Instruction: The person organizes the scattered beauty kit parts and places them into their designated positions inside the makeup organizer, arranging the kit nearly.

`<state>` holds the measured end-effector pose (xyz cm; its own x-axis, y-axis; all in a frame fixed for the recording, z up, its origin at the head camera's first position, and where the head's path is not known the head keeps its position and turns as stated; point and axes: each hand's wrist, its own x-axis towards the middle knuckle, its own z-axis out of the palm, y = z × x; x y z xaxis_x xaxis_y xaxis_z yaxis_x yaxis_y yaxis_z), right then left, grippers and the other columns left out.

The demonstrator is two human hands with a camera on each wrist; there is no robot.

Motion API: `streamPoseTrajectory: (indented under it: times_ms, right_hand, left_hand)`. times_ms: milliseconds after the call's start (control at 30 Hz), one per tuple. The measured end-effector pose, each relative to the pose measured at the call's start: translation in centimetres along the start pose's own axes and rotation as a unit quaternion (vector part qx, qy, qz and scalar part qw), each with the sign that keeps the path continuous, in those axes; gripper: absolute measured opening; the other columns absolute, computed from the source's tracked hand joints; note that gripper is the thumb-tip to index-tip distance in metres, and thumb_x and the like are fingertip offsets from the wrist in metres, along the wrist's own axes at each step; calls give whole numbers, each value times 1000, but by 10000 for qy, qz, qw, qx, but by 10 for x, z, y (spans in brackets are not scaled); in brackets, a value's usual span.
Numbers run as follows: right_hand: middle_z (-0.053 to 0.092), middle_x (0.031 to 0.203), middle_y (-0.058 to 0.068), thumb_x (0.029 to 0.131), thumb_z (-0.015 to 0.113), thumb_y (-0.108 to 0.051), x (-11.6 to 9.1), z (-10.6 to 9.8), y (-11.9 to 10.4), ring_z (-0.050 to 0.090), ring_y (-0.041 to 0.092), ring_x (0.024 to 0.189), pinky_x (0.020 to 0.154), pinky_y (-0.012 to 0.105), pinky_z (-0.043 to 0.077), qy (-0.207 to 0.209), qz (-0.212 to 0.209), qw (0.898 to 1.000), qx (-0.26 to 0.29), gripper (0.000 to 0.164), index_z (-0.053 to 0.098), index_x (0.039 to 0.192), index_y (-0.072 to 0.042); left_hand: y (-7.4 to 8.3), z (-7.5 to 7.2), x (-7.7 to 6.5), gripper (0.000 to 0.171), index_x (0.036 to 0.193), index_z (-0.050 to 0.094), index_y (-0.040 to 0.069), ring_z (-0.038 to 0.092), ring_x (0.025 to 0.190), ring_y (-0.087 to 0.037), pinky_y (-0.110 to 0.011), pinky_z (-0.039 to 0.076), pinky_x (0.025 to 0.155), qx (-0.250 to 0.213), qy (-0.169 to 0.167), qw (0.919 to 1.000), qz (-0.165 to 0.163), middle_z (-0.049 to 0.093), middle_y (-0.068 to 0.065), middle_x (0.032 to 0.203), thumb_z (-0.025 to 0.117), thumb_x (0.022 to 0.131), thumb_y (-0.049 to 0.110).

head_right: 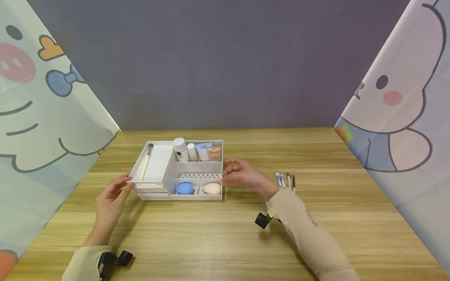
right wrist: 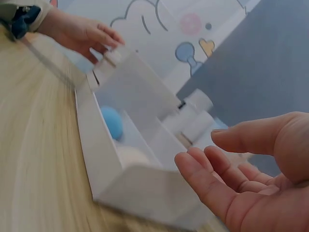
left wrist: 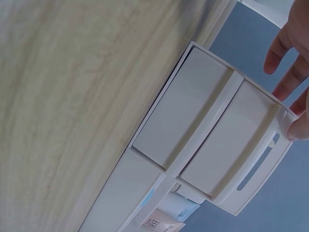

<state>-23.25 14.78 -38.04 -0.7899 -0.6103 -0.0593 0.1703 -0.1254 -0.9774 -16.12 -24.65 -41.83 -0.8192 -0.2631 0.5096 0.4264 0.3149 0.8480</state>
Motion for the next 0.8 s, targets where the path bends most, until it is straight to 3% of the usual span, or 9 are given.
streamPoseTrajectory:
  times_ms: [133,367,567,800]
  right_hand:
    - [59,101,11,93,50,15,-9,-14,2,66,21,91,97,50,50,159,120,9998,-86,66,12,147,14]
    - [59,104,9,95,50,12,-26,-37,1,66,20,94,96,44,53,263,196,9990,-294,69,5,148,14]
    - [59,107,12,96,52,10,-42,-57,-1,67,21,96,94,42,54,540,236,9972,-453,73,2,150,12]
    - [57,111,15,97,53,9,-63,-77,-3,66,22,99,91,40,55,801,84,9917,-999,73,1,148,15]
  left_hand:
    - [0,0,0,17,108,66,-13,62,105,1,-13,51,82,23,4,10000,8,67,4,122,64,90,-13]
    - [0,0,0,18,107,65,-15,63,106,0,-13,51,81,-35,13,10000,61,67,-7,124,64,89,-15]
    - [0,0,0,17,107,64,-15,63,106,0,-12,51,82,-76,0,9999,78,68,-1,122,64,89,-15]
    - [0,0,0,18,107,63,-18,62,107,-1,-12,50,81,-142,0,9998,104,67,3,122,62,89,-16]
